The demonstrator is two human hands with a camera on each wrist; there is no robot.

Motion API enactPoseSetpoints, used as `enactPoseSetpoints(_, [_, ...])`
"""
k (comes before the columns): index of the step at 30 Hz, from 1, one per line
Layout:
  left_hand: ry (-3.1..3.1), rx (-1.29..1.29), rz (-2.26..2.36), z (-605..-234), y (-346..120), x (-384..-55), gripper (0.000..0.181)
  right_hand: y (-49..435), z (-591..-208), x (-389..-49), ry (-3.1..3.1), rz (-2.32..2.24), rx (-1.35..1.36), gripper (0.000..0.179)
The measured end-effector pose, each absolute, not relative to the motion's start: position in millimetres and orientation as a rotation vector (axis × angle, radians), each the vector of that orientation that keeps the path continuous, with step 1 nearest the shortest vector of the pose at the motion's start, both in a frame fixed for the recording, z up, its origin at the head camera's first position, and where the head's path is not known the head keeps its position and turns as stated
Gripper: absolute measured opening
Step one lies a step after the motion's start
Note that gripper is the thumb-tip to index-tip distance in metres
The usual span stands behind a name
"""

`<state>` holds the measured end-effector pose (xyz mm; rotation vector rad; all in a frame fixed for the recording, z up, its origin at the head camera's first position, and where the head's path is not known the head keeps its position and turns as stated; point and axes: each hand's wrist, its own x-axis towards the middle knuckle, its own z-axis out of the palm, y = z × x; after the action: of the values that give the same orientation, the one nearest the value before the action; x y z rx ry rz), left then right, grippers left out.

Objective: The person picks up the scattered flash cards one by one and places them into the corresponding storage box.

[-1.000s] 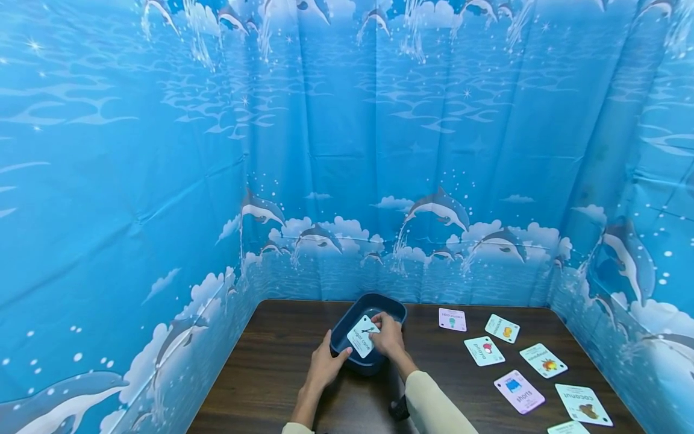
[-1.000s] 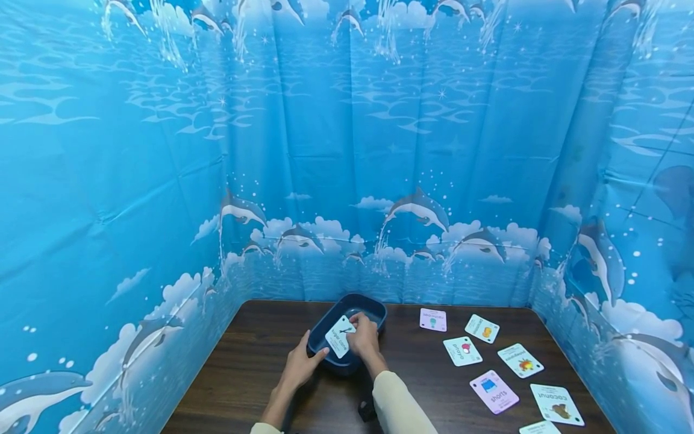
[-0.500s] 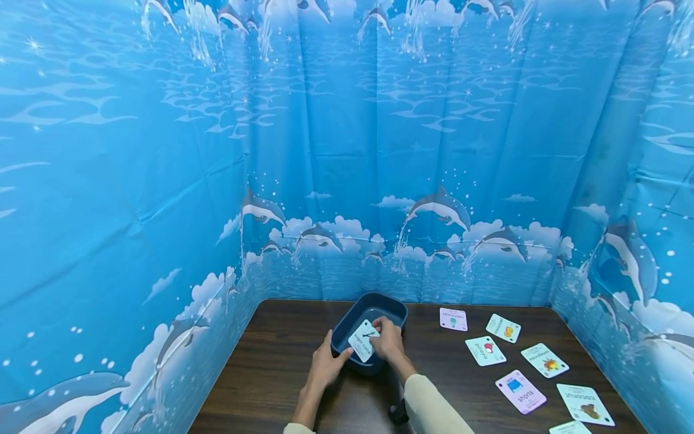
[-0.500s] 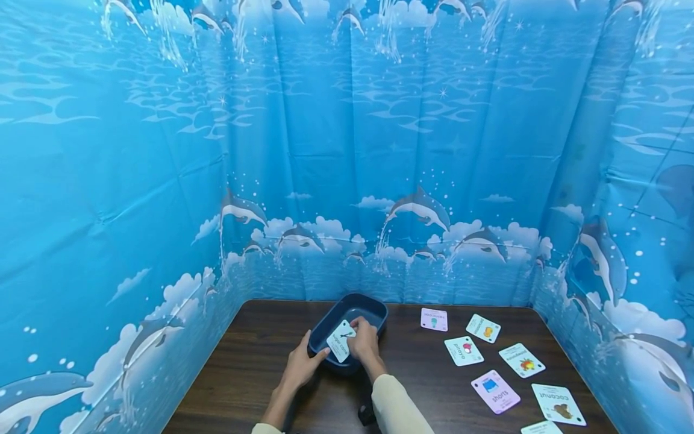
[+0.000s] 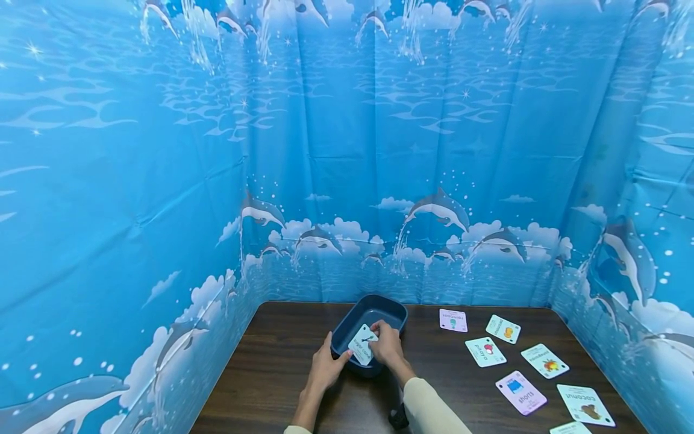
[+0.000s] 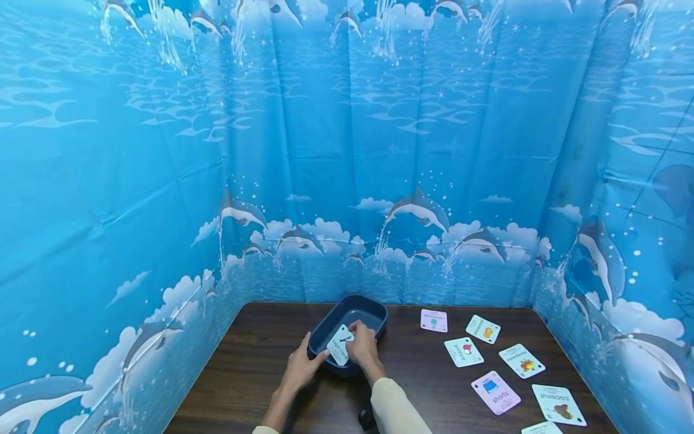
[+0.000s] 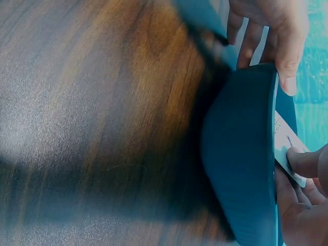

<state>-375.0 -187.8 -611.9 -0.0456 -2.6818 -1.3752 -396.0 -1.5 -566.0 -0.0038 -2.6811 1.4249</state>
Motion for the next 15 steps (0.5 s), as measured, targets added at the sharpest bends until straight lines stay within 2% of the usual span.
enactPoseSetpoints(15, [-2.691,-0.048,-1.341,-612.6,-188.3,-375.6,0.087,-2.4,-569.6,-397.8,-2.736,1.329,0.093,0.021])
